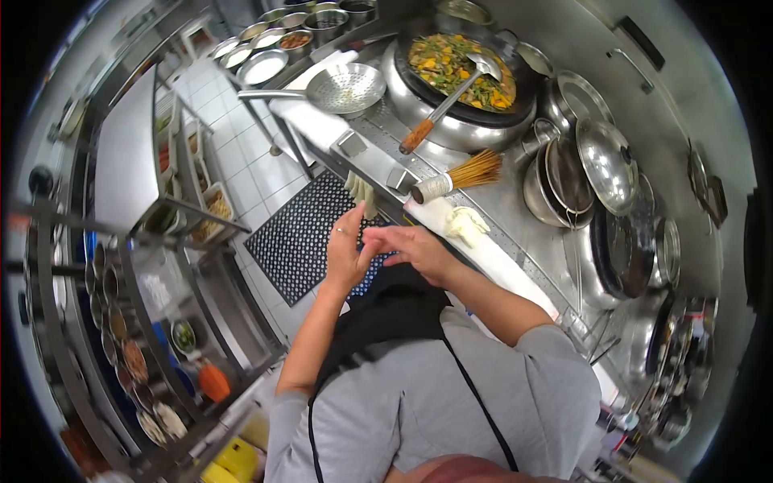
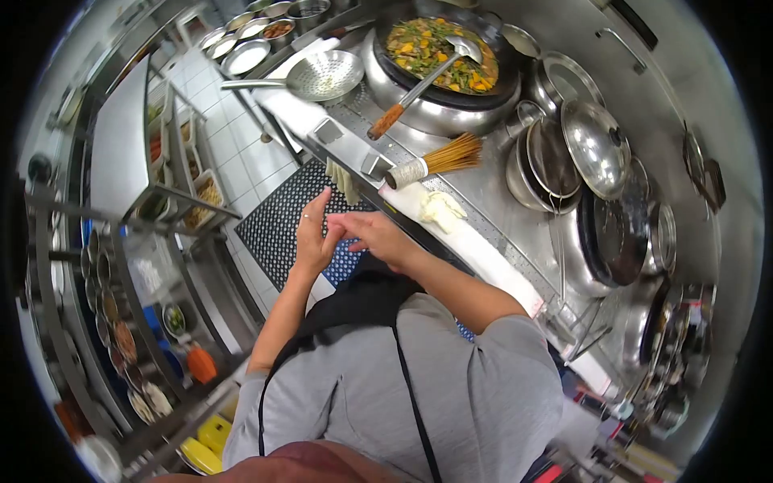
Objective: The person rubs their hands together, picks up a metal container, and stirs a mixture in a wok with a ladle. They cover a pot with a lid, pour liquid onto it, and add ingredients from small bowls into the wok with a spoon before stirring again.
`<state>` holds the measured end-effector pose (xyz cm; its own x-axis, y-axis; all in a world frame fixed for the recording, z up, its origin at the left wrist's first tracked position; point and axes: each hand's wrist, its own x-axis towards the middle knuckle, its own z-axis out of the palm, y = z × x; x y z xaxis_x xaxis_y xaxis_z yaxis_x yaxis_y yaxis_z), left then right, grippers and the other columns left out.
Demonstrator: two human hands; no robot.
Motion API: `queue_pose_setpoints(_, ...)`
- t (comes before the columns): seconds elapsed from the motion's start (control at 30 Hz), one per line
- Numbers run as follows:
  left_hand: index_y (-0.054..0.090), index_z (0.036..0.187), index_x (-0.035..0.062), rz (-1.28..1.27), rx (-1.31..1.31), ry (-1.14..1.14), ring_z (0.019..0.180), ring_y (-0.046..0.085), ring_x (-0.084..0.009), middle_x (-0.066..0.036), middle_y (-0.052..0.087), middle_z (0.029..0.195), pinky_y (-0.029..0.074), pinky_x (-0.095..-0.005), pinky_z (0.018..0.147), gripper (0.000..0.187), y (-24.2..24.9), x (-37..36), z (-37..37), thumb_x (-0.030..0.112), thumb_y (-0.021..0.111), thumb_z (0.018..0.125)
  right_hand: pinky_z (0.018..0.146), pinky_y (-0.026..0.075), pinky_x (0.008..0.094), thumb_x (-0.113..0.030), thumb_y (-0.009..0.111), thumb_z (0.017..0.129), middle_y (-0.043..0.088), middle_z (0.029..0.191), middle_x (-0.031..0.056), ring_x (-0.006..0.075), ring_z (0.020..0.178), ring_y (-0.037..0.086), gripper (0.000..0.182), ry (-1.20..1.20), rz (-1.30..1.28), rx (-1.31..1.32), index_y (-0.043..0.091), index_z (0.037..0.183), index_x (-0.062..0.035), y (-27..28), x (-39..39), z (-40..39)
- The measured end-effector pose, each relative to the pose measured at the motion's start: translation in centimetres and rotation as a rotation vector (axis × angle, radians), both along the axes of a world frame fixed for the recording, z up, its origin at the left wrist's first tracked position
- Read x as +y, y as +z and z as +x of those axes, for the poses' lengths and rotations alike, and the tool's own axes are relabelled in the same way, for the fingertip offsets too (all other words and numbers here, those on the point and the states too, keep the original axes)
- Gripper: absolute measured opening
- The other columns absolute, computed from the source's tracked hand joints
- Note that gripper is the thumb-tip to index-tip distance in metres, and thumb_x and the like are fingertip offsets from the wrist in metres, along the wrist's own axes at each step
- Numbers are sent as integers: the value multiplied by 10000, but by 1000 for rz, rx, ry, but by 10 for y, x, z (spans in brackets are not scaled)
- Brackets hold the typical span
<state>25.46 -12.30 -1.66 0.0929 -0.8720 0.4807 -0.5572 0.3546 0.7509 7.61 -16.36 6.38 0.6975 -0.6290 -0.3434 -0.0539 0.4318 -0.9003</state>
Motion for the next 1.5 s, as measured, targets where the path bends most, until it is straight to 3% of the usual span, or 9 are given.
queue_pose_setpoints(0.03,521,1337,28,-42,9,23,989,620,-318,-199,629,1129,491,-363,856,537,10,-12,3,174,690,848,853,491,321,-401,470,1005,638,1235,76,165,1064,614,467,-56,16,28,587,1302,-59,-2,-14,-1)
queue_pose_setpoints(0.17,644,1146,33,121,21,14,577,511,-139,-51,557,703,428,-283,547,286,-4,-64,23,41,650,860,777,521,292,-262,480,986,694,1096,108,172,919,661,388,-302,40,61,621,1249,-15,-16,-68,-15)
queue_pose_setpoints(0.43,678,1096,31,304,-10,-105,636,538,-162,-82,572,747,448,-291,594,236,-3,-149,73,37,664,860,723,533,272,-128,450,931,700,876,102,144,749,651,217,-669,-14,-20,634,899,-18,-32,-144,-26)
queue_pose_setpoints(0.63,662,1111,-3,474,178,-244,708,529,-91,-23,580,829,439,-220,627,303,2,-196,86,-88,589,830,742,518,270,-140,453,946,698,857,86,130,754,636,239,-735,-131,-3,647,903,-8,-34,-154,-28)
queue_pose_setpoints(0.77,653,1090,-10,603,168,-642,733,572,-107,-57,596,865,474,-229,659,438,-13,-231,95,-168,411,761,729,504,274,-132,456,947,692,847,81,126,746,618,249,-928,-189,61,659,882,-4,-27,-137,-26)
queue_pose_setpoints(0.9,655,1089,-7,774,183,-1037,739,592,-107,-62,620,858,501,-236,688,342,-3,-250,82,-110,452,834,692,497,293,-491,353,1041,667,731,93,151,692,608,678,-1332,-168,190,662,723,22,-21,-92,-2)
queue_pose_setpoints(1.03,648,1126,3,998,107,-1373,723,593,-87,-43,644,845,499,-223,665,210,8,-258,84,83,568,949,659,506,300,-506,346,1033,669,743,109,176,637,602,667,-1723,-60,219,670,786,21,-22,-28,50)
queue_pose_setpoints(1.27,640,1136,7,1199,-42,-1778,711,573,-67,-22,623,844,482,-200,645,209,-1,-237,86,59,593,939,666,517,329,-517,396,1013,678,849,94,166,725,627,575,-2371,343,178,664,902,-20,-23,89,141)
queue_pose_setpoints(1.5,632,1127,-7,1175,-188,-1955,728,573,-56,-20,629,852,467,-193,650,205,8,-210,62,47,604,931,639,550,431,-625,524,914,626,947,153,244,751,624,784,-3310,36,-433,379,1313,34,-80,290,151)
